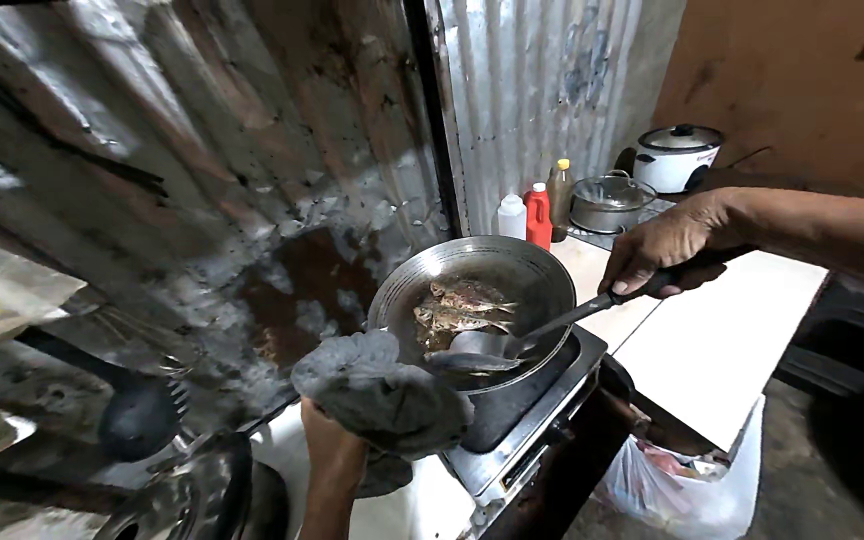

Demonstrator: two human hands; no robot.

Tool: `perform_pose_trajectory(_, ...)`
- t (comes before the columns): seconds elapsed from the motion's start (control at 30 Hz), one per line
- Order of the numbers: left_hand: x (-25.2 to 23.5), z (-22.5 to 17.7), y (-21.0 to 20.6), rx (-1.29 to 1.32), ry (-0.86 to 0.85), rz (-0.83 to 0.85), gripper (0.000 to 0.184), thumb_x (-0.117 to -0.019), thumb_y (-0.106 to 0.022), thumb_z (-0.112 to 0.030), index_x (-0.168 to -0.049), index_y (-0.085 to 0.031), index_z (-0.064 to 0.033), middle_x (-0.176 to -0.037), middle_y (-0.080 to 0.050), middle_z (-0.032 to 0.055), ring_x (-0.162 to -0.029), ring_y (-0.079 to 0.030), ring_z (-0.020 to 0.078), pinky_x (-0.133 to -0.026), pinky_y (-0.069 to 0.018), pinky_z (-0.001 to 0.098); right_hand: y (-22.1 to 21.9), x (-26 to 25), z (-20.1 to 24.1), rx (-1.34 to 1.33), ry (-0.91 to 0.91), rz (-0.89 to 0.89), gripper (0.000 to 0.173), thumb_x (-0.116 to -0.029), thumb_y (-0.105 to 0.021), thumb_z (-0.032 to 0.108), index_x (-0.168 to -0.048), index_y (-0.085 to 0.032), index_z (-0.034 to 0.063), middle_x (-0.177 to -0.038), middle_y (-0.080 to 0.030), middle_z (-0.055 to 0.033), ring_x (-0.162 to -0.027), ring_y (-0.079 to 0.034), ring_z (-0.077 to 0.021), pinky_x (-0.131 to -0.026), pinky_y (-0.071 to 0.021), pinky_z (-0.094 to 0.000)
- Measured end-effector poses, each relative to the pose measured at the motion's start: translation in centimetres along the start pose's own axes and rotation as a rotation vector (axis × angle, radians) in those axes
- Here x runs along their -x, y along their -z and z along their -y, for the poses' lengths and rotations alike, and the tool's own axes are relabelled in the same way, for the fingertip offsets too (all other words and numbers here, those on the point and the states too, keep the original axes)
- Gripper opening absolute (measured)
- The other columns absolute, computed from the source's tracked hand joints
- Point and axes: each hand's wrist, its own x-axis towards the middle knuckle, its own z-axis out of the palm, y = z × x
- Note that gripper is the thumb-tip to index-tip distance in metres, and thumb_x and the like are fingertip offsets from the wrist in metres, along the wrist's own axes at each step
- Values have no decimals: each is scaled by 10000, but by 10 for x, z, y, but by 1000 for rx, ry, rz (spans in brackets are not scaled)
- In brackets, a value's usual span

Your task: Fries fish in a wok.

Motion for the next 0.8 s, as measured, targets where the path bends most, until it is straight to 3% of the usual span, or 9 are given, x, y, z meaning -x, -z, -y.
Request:
perform_pose_trajectory(0.13,0,1,3,7,-14,18,691,-791,-696,-53,-1369,-356,116,-1113,-579,84,-988,-602,-28,-859,-514,143,16,-5,-3,-1,-34,15,289,-1075,-479,142,-1047,-756,67,-591,-561,-38,-411,-437,-71,-405,-328,-179)
perform_pose_trajectory(0.27,-1,2,3,11,-9,17,698,-763,-720,-65,-1352,-389,111,-1107,-598,81,-982,-610,-21,-848,-523,151,27,-9,-11,-32,49,-9,314,-1063,-445,96,-1046,-755,44,-568,-541,-46,-397,-442,-76,-386,-345,-184)
perform_pose_trajectory(0.37,0,2,4,13,-8,24,674,-768,-717,-58,-1336,-393,108,-1090,-593,65,-966,-610,-30,-840,-523,145,29,-7,-9,-59,93,-69,276,-1086,-451,106,-1124,-717,46,-598,-533,-38,-428,-447,-86,-414,-361,-196)
perform_pose_trajectory(0.6,-1,0,5,4,-4,28,677,-778,-710,-52,-1346,-382,118,-1105,-595,78,-976,-610,-30,-851,-521,147,-8,-30,1,14,160,-215,242,-1089,-496,171,-1094,-694,31,-553,-471,-35,-408,-423,-90,-398,-356,-217)
perform_pose_trajectory(0.7,1,-3,3,0,10,22,686,-765,-722,-48,-1340,-385,114,-1102,-593,73,-967,-608,-35,-842,-520,144,-20,-35,-11,80,208,-362,256,-1076,-539,212,-1206,-728,100,-602,-566,-72,-436,-487,-130,-428,-418,-278)
perform_pose_trajectory(0.8,0,0,3,20,1,19,711,-730,-745,-59,-1331,-397,95,-1087,-610,49,-962,-624,-33,-832,-536,150,-30,-32,-21,194,232,-479,245,-1057,-583,251,-1230,-743,183,-637,-638,-83,-441,-547,-152,-440,-478,-317)
